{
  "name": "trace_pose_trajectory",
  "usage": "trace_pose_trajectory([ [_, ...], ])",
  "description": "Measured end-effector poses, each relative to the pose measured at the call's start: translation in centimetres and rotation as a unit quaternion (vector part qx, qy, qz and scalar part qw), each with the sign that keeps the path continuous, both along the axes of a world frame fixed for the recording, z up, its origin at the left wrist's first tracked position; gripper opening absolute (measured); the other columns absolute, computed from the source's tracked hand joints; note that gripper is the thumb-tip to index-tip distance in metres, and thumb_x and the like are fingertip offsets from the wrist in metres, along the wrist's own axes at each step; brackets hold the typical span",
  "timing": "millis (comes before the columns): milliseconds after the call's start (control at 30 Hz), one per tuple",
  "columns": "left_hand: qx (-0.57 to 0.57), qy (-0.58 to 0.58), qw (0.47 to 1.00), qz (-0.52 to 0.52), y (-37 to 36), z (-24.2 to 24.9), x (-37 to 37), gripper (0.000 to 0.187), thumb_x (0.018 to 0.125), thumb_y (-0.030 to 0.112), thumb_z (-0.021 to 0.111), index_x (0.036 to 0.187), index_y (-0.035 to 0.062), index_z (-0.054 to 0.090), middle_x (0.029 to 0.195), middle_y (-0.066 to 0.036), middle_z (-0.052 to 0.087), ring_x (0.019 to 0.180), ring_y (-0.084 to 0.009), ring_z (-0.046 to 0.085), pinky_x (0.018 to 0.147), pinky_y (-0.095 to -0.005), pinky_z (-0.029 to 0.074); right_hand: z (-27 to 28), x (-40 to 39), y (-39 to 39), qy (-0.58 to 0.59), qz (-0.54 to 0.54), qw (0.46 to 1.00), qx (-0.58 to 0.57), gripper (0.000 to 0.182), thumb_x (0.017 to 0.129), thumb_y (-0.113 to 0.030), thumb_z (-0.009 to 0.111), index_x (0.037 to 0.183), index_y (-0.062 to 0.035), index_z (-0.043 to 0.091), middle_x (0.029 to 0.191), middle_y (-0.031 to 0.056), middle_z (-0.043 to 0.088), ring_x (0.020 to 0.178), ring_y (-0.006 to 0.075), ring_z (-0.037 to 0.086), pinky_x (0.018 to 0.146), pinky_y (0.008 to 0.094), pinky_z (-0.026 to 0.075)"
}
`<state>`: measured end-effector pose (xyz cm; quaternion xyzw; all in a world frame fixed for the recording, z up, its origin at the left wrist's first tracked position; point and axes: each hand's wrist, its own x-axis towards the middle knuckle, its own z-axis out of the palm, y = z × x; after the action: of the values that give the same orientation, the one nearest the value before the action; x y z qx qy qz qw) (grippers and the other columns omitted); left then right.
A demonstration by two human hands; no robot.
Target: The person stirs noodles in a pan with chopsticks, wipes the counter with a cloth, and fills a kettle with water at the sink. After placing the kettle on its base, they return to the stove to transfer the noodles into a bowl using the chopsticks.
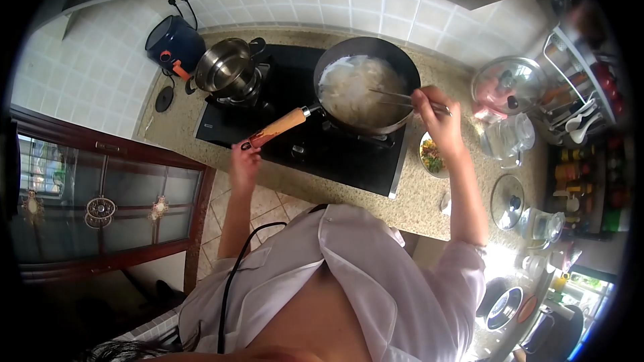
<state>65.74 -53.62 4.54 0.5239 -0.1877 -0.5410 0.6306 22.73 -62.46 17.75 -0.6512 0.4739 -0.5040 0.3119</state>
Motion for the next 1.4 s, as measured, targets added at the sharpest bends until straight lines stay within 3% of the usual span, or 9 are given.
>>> trace_pose_trajectory([
  [133,-0.036,-0.136,0.99,0.028,-1.9,4.5,1.1,0.034,0.095,0.037,0.046,0.111,0.0097,0.058,0.089,-0.005,0.062,0.071,-0.0113,0.054,0.064,-0.0246,0.044,-0.8,0.4,-4.8,0.127,-0.011,0.992,0.016,0.018,0.089,-0.016,0.061,0.09,0.001,0.064,0.063,0.008,0.061,0.056,0.0144,0.059,0.054,0.0284,0.046],
  [200,-0.055,-0.353,0.931,-0.072,-2.9,6.7,0.4,0.035,0.096,0.035,0.046,0.109,0.0066,0.06,0.092,-0.005,0.062,0.079,-0.0116,0.057,0.07,-0.0237,0.043,-1.4,0.7,-7.0,0.304,-0.052,0.951,-0.026,0.018,0.087,-0.02,0.061,0.092,-0.0039,0.065,0.069,0.0151,0.064,0.061,0.0272,0.064,0.058,0.036,0.048],
  [333,-0.062,-0.466,0.843,-0.262,-4.3,8.5,-1.4,0.029,0.092,0.024,0.058,0.109,-0.0001,0.06,0.091,-0.004,0.063,0.079,-0.011,0.058,0.071,-0.0233,0.045,-6.0,1.9,-11.1,0.259,-0.011,0.966,0.018,0.017,0.085,-0.022,0.061,0.092,-0.0073,0.067,0.076,0.0184,0.064,0.072,0.0332,0.064,0.066,0.0383,0.05],
  [433,-0.069,-0.505,0.806,-0.301,-4.9,8.9,-1.9,0.033,0.081,0.019,0.071,0.106,-0.0006,0.061,0.086,-0.006,0.065,0.075,-0.012,0.06,0.069,-0.0251,0.048,-7.0,4.3,-12.8,0.22,0.026,0.972,0.075,0.019,0.085,-0.023,0.062,0.092,-0.0068,0.068,0.077,0.0181,0.065,0.072,0.0316,0.064,0.068,0.0376,0.051],
  [467,-0.064,-0.533,0.779,-0.325,-5.1,9.2,-2.0,0.035,0.077,0.019,0.075,0.104,-0.0005,0.062,0.084,-0.007,0.066,0.074,-0.0125,0.061,0.069,-0.0255,0.048,-7.0,5.2,-12.6,0.197,0.04,0.978,0.047,0.014,0.088,-0.012,0.06,0.088,0.0005,0.065,0.071,0.009,0.064,0.063,0.0118,0.061,0.062,0.0274,0.049],
  [500,-0.052,-0.55,0.773,-0.313,-5.2,9.3,-2.2,0.035,0.072,0.02,0.078,0.097,-0.0006,0.064,0.078,-0.011,0.065,0.068,-0.0144,0.062,0.065,-0.027,0.048,-8.6,5.3,-13.4,0.213,0.061,0.975,0.023,0.014,0.089,-0.012,0.059,0.088,0.0011,0.065,0.073,0.0086,0.064,0.064,0.012,0.061,0.062,0.0272,0.049],
  [700,-0.07,-0.617,0.739,-0.262,-5.7,9.2,-2.1,0.029,0.072,0.023,0.078,0.085,0.0016,0.064,0.071,-0.012,0.063,0.061,-0.0253,0.06,0.057,-0.0317,0.046,-3.7,6.3,-9.4,0.062,0.251,0.94,0.224,0.016,0.091,-0.014,0.058,0.092,0.0006,0.065,0.08,0.0048,0.064,0.071,0.0124,0.061,0.064,0.0247,0.049],
  [1200,-0.114,-0.612,0.736,-0.265,-8.1,8.7,-0.8,0.028,0.072,0.018,0.078,0.088,-0.0003,0.064,0.072,-0.01,0.063,0.061,-0.0169,0.06,0.059,-0.0276,0.046,1.0,3.0,-3.5,0.102,0.153,0.949,0.256,0.014,0.087,-0.012,0.063,0.089,0.0017,0.065,0.072,0.004,0.062,0.062,0.0106,0.057,0.058,0.0261,0.047],
  [1400,-0.082,-0.607,0.739,-0.282,-8.2,8.2,-0.7,0.027,0.073,0.017,0.078,0.088,-0.0011,0.064,0.073,-0.008,0.064,0.063,-0.0117,0.058,0.06,-0.0259,0.046,-3.5,3.8,-6.2,0.27,0.239,0.93,-0.067,0.008,0.079,-0.005,0.063,0.085,-0.0013,0.064,0.081,0.0148,0.064,0.074,0.03,0.062,0.066,0.0364,0.049],
])
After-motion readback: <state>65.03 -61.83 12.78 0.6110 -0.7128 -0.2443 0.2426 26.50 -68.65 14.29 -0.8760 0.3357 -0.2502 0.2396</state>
